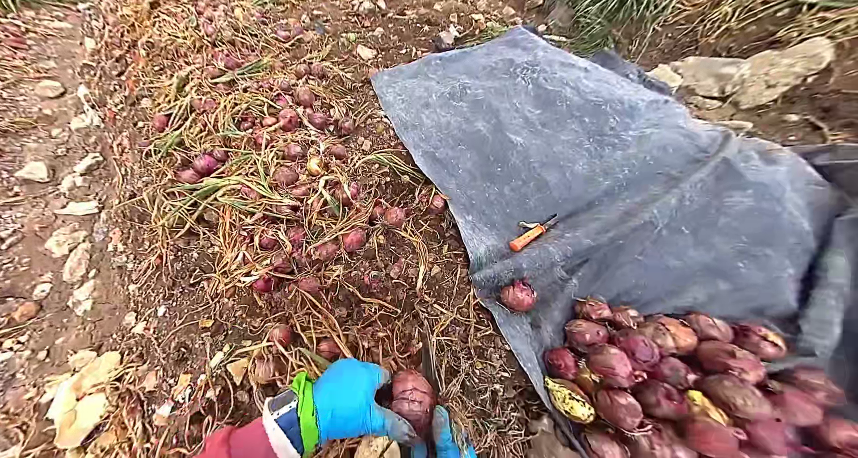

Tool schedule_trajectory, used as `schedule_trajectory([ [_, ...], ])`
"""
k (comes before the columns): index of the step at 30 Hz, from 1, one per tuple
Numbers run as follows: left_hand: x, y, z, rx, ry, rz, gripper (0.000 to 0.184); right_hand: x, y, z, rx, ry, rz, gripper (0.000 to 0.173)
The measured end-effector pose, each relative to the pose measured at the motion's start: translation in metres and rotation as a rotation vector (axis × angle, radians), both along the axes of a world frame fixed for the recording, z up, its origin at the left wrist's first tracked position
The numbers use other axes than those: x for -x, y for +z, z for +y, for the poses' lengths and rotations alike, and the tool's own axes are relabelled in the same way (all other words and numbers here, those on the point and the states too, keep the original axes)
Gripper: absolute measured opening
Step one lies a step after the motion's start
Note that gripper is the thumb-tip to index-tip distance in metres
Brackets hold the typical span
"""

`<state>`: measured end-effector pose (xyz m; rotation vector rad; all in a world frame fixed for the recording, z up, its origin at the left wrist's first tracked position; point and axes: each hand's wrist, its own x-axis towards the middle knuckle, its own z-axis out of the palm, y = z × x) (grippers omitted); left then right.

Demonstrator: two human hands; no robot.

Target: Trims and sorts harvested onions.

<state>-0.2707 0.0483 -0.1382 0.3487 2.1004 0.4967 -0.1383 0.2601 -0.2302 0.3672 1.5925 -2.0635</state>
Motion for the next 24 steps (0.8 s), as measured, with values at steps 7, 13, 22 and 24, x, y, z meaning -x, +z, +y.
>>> schedule_trajectory([
  [7, -0.016, -0.002, 0.037, -0.056, -0.209, -0.223, 0.073, -0.012, 0.037, 0.045, -0.336, 0.076, -0.017, 0.081],
  [13, 0.004, 0.005, 0.072, 0.251, 0.098, 0.202, 0.073, -0.038, 0.013, 0.085, -0.202, -0.013, -0.211, 0.091],
  [22, -0.028, 0.04, 0.173, 0.033, -0.427, 0.08, 0.045, -0.083, 0.026, 0.151, -0.236, -0.268, 0.028, 0.105],
  [24, 0.005, 0.046, 0.129, 0.077, -0.176, 0.217, 0.04, -0.095, 0.026, 0.176, -0.15, -0.582, 0.073, 0.101],
])
